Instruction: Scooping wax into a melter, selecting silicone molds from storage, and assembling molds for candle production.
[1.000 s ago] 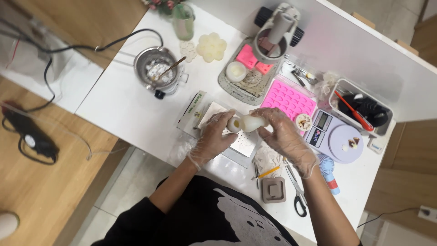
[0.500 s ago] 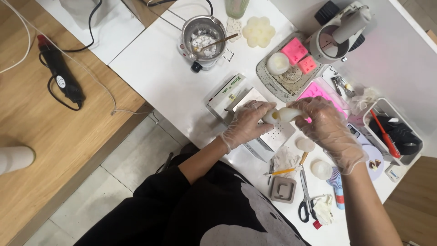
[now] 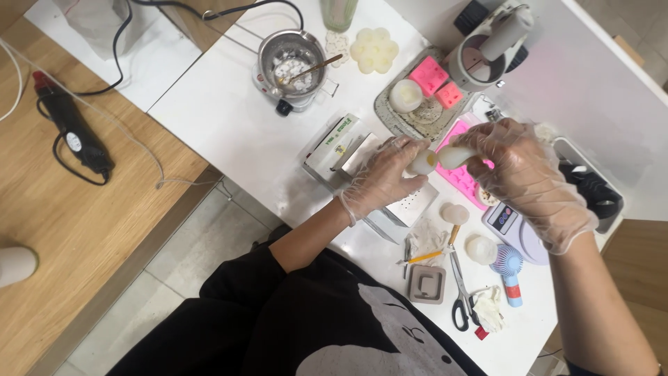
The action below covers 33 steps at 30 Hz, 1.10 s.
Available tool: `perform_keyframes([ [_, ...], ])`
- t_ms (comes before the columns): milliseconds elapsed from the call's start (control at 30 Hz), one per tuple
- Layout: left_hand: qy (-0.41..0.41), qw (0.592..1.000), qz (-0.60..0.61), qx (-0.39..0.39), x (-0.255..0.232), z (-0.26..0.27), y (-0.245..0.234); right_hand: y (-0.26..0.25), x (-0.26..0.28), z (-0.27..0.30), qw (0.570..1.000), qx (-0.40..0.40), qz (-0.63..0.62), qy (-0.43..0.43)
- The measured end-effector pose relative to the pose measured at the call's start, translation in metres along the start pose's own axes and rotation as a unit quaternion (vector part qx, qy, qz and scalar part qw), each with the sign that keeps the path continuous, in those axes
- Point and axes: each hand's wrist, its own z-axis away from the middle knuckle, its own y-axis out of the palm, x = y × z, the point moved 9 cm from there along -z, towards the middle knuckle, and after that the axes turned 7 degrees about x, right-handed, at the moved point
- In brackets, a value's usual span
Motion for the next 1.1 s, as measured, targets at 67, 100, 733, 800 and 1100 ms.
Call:
perform_keyframes([
  [67, 0.024, 1.0, 0.014, -0.01, -0.013, -0.009, -0.006, -0.022, 0.011, 0.0, 0.999, -0.016, 0.012, -0.029],
  [100, 0.025, 1.0, 0.013, -0.007, -0.018, -0.013, -0.007, -0.026, 0.01, 0.001, 1.0, -0.006, 0.019, -0.023],
  [733, 0.156, 0.987, 0.022, 0.003, -0.133, -0.081, -0.062, -0.145, -0.021, 0.029, 0.997, -0.058, 0.035, -0.021],
  [800, 0.164, 0.986, 0.025, 0.017, -0.143, -0.091, -0.062, -0.162, -0.025, 0.032, 0.996, -0.071, 0.041, -0.029],
  [1100, 0.214, 0.974, 0.068, 0.037, -0.218, -0.123, -0.092, -0.239, -0.016, 0.049, 0.987, -0.113, 0.102, -0.058],
])
